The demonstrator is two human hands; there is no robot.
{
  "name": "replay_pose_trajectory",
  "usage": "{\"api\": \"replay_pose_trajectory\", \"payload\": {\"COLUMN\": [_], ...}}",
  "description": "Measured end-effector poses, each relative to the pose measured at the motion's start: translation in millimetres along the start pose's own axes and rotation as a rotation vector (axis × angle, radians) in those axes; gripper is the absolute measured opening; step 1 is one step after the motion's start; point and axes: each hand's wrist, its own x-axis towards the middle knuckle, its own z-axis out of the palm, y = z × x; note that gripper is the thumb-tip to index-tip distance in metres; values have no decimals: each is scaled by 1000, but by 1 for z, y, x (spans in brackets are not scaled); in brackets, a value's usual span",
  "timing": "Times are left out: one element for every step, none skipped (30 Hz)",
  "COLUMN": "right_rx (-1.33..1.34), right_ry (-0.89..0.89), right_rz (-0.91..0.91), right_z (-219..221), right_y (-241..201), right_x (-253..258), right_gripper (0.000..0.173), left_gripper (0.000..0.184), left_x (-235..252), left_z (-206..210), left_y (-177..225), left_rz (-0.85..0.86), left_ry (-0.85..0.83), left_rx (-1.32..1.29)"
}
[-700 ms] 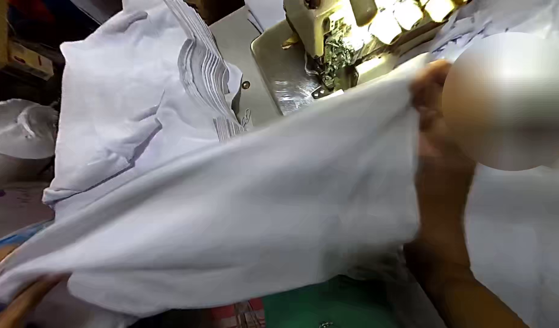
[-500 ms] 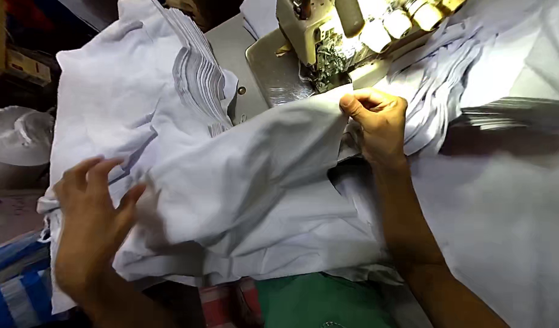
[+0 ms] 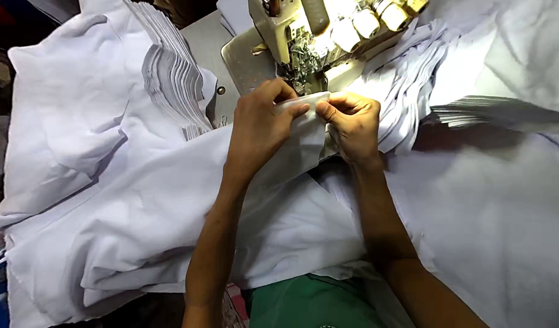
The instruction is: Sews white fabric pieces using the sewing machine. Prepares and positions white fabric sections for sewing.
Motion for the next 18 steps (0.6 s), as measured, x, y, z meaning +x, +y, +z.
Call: {"api": "replay_pose_trajectory", "payload": {"right_rx": [3,-6,-14,-20,-26,-36,-53,-74,-108,-157,-210,-270,-321,-360,-385,-399,-417,-420], "right_ry": [4,6,9,13,20,27,39,54,74,99,129,153,170,190,208,211,192,183], "right_rz": [8,13,18,24,28,29,24,17,6,-11,-33,-57,-77,-89,-86,-65,-30,-10], "right_z": [0,0,0,1,2,3,4,5,6,8,9,10,10,11,13,16,19,21], "right_y": [1,3,4,5,6,6,6,6,6,6,8,11,15,19,20,19,14,11], "right_x": [0,1,2,3,4,4,5,5,5,5,5,4,3,1,-1,-5,-11,-14], "right_gripper": [9,10,10,10,10,10,11,12,12,12,12,11,11,12,13,14,17,20], "left_gripper": [18,16,14,12,11,9,9,9,11,12,13,14,14,14,14,17,22,26], "left_x": [2,3,4,5,6,7,8,8,8,8,7,5,4,1,-3,-6,-7,-9], "left_z": [0,1,1,3,4,6,7,9,10,10,12,14,17,19,20,22,25,27], "left_y": [0,0,1,0,-1,-2,-4,-5,-6,-6,-7,-7,-7,-6,-4,-4,-5,-6], "left_rz": [-36,-63,-81,-91,-98,-101,-104,-107,-116,-127,-135,-140,-145,-149,-150,-153,-154,-156], "left_ry": [16,34,55,79,99,114,120,117,109,103,104,110,117,113,96,88,87,95], "left_rx": [-15,-19,-12,0,7,12,19,27,31,33,29,24,20,21,16,14,17,27]}}
